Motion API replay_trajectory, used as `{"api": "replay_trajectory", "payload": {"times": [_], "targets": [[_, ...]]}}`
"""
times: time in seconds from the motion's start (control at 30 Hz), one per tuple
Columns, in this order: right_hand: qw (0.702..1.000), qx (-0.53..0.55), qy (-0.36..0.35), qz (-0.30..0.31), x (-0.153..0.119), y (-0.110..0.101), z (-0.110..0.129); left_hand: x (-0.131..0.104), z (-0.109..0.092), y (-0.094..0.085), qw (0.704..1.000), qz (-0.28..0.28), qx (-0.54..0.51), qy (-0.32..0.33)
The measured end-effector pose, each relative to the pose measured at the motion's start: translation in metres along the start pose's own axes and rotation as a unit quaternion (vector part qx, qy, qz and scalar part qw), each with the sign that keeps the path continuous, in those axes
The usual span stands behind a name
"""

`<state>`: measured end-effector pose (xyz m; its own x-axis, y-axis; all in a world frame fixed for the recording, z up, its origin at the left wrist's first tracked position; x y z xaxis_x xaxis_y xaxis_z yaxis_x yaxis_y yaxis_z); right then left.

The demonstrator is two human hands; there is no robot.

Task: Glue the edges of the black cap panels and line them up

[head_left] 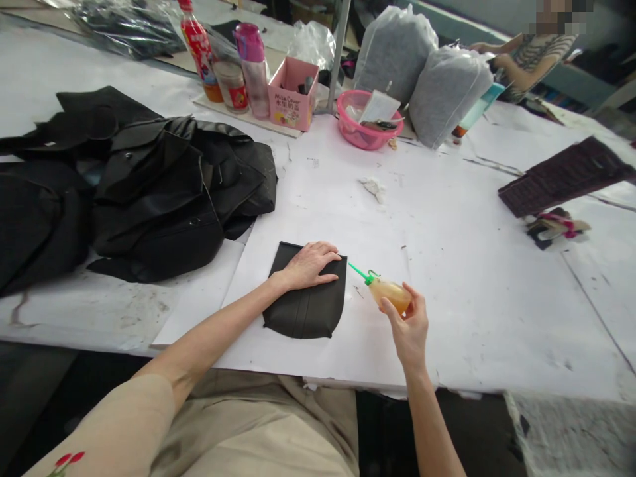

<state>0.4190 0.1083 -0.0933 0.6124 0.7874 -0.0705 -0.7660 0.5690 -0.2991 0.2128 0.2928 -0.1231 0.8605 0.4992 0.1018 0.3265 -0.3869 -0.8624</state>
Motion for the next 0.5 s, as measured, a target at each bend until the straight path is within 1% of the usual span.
{"api": "replay_trajectory", "payload": {"times": [0.17,0.27,0.37,0.5], "targets": [[0.997,-0.056,-0.059,-0.005,0.007,0.006,0.008,-0.001,0.001,0.0,1.0,-0.002,-0.007,0.0],[0.992,-0.09,-0.086,0.008,0.008,0.008,0.013,-0.002,0.0,0.0,1.0,-0.005,-0.012,0.001],[0.986,-0.121,-0.115,0.017,0.008,0.008,0.018,-0.001,-0.001,-0.002,1.0,-0.005,-0.015,0.001],[0.973,-0.166,-0.161,0.006,0.012,0.007,0.022,-0.001,-0.001,-0.002,1.0,-0.003,-0.009,0.0]]}}
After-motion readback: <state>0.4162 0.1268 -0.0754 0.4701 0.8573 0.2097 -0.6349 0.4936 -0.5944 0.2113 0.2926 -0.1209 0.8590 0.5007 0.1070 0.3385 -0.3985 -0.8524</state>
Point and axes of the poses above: each hand's wrist, its own x-axis towards the middle knuckle, its own y-axis out of the palm, z = x × y, the point moved 4 cm from there along x, towards the middle knuckle, and after that the axes turned 4 degrees about z, right-handed, at the moved point
